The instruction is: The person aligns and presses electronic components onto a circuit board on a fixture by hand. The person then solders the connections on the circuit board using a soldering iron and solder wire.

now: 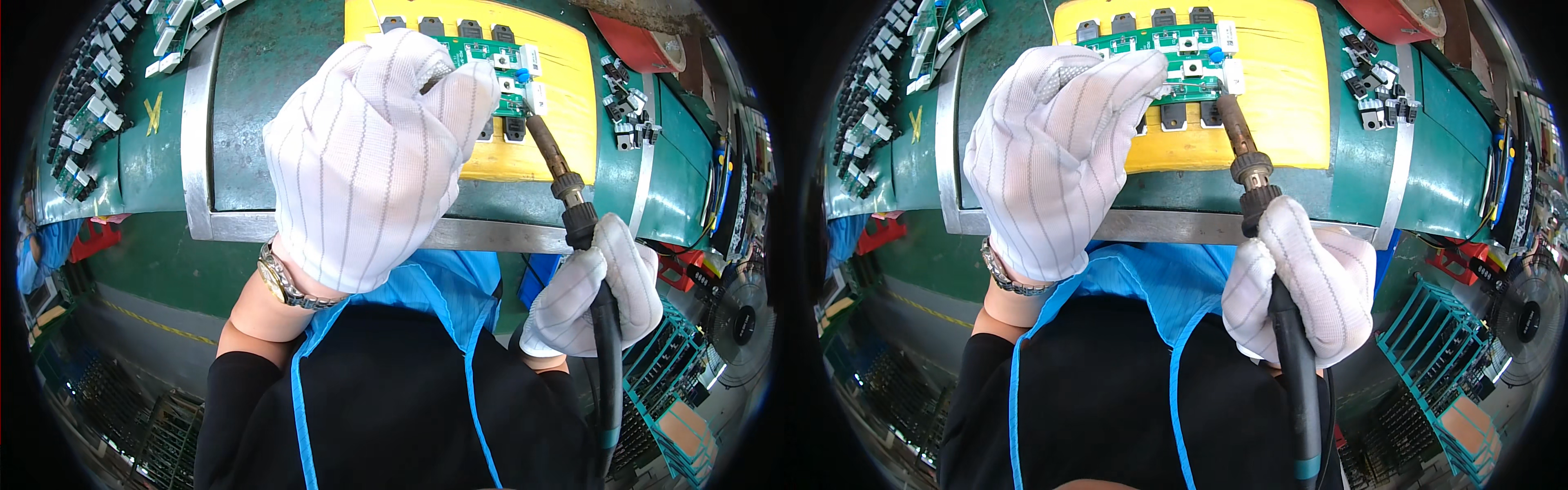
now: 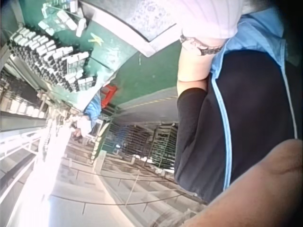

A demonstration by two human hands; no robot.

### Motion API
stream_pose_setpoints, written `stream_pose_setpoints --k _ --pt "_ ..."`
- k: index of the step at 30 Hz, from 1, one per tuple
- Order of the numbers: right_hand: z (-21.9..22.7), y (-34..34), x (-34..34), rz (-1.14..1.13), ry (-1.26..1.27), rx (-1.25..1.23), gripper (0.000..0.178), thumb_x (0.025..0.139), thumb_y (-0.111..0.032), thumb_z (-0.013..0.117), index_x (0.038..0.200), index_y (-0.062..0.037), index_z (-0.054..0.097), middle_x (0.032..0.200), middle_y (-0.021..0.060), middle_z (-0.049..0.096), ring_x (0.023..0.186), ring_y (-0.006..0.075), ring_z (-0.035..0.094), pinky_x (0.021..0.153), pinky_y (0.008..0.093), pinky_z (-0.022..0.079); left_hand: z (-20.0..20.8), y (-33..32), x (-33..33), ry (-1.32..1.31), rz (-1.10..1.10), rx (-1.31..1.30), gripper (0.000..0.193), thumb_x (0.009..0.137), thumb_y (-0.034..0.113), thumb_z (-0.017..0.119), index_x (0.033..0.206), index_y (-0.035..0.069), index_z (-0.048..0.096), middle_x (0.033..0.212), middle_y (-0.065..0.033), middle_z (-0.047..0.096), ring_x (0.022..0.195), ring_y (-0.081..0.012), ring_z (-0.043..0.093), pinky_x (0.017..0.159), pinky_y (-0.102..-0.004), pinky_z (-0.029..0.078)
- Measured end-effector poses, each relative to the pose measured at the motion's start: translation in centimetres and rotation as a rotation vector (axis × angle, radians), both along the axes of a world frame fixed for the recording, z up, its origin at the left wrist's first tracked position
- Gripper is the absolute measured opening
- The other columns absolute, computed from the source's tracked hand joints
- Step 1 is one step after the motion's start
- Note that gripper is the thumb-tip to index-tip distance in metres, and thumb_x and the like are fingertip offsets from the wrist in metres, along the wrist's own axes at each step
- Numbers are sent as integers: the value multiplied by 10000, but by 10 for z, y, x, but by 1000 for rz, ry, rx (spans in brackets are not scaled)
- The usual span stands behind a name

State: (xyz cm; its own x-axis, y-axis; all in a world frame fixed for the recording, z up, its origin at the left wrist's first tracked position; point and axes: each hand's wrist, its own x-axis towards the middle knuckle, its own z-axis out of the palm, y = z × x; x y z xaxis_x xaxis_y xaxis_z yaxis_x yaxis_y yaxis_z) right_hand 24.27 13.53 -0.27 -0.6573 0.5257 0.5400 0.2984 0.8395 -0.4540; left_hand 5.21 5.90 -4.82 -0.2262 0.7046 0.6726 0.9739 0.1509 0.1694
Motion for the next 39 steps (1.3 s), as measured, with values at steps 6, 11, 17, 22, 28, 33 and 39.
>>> stream_pose_setpoints --k 6,11,17,22,28,33,39 --pt "2 -4 -13 -39 -12 21 227 836 -108 576 915 93 648 774 167 669 584 177 522 589 264 432 -7 -4 -1 96 61 36 292 717 110 748 996 195 736 964 46 678 925 -182 622 796 -320 526" --pt "-12 7 -13 27 302 65 96 724 13 614 796 75 629 743 136 666 567 185 570 588 246 460 0 0 0 -8 34 16 276 725 117 747 989 195 736 929 22 670 937 -182 617 785 -313 526" --pt "0 12 0 105 116 4 132 725 -9 565 800 92 607 696 131 639 533 192 567 594 251 469 1 -1 0 1 28 24 277 723 108 747 991 176 732 934 26 669 925 -177 614 786 -313 529" --pt "-16 4 -12 13 317 38 215 709 16 599 906 92 638 761 143 679 589 189 592 647 252 475 -9 0 -1 68 32 37 275 717 113 762 984 171 730 948 32 656 918 -180 610 777 -311 530" --pt "-17 6 -13 61 355 71 227 706 14 633 919 91 655 793 154 689 630 184 601 649 249 477 -12 2 2 96 39 67 303 708 128 783 1001 171 719 998 -7 599 897 -195 607 745 -312 528" --pt "-13 7 -13 57 258 90 197 704 17 618 882 97 649 783 151 683 591 188 586 639 252 473 -13 7 3 104 38 111 292 719 110 772 1000 171 718 968 -5 615 878 -202 614 729 -314 528" --pt "-12 11 -6 -4 392 143 172 745 -44 581 795 119 608 716 182 648 510 194 557 516 264 452 -6 7 -3 38 28 173 285 727 57 737 996 146 716 893 10 669 893 -205 620 773 -321 523"
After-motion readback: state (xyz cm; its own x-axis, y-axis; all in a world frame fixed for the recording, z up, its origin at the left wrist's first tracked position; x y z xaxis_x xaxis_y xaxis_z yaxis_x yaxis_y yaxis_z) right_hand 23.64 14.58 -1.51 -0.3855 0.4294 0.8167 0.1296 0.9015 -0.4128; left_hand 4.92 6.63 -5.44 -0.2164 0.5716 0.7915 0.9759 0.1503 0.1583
